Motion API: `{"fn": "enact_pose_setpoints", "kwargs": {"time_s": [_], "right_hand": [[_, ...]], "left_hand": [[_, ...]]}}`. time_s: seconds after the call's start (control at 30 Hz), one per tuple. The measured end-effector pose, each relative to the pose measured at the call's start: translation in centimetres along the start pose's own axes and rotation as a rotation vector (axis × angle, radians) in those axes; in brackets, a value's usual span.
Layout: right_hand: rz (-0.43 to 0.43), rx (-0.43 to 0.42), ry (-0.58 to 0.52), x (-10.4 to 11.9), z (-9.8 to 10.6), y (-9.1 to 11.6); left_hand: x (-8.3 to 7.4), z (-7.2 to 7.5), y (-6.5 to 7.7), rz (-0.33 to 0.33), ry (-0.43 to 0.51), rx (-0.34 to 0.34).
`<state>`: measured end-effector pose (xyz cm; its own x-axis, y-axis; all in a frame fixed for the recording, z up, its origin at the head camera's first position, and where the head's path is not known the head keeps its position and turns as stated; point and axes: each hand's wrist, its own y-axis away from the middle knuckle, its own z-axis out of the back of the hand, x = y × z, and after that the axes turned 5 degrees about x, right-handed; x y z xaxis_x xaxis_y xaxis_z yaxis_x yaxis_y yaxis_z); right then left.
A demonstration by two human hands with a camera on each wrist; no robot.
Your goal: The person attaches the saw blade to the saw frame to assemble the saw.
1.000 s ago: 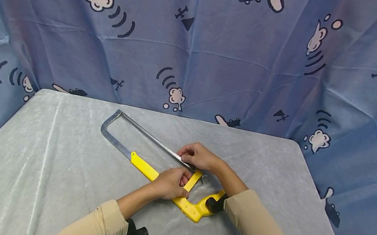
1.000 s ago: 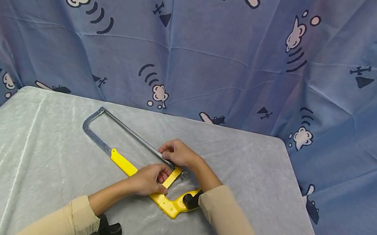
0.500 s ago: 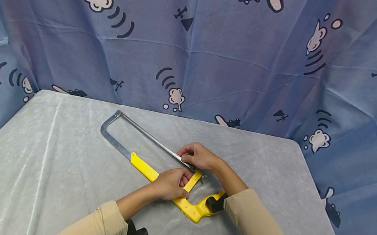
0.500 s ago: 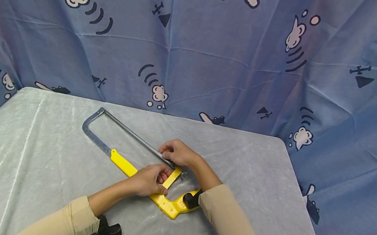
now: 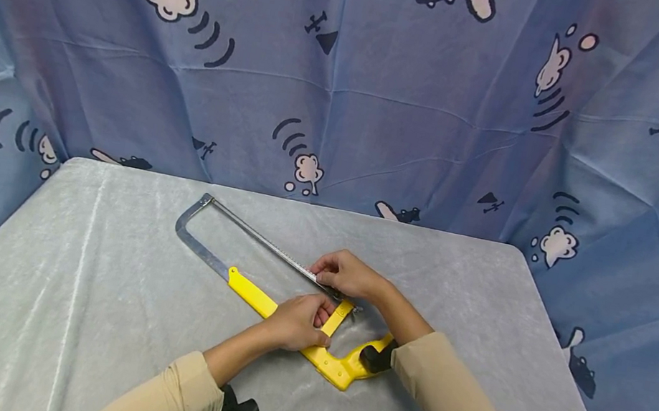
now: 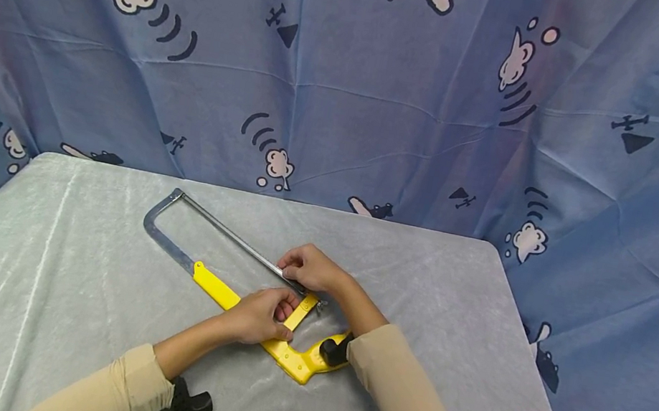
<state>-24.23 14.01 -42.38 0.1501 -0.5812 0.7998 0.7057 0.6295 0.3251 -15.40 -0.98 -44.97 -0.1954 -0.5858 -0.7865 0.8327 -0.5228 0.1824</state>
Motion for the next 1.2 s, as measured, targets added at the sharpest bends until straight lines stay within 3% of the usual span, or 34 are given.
{"fn": "enact_pose_setpoints", "kwargs": {"time_s": [0.2, 0.37, 0.7, 1.2], "right_hand": [[0.005, -0.058, 0.085, -0.2, 1.1, 1.8], [0.07, -0.106, 0.168, -1.3, 1.8, 4.2], [0.055, -0.114, 0.145, -3.3, 1.9, 7.7], [0.079, -0.066, 0.114, -4.4, 1.3, 9.0]], "left_hand": [[0.1, -0.2, -0.1, 0.022, 0.013, -0.007], [0.0, -0.3, 0.0, 0.028, 0.018, -0.026], [0.0, -0.5, 0.0, 0.016, 0.011, -0.068], [0.1, -0.7, 0.0, 0.021, 0.01, -0.075]]}}
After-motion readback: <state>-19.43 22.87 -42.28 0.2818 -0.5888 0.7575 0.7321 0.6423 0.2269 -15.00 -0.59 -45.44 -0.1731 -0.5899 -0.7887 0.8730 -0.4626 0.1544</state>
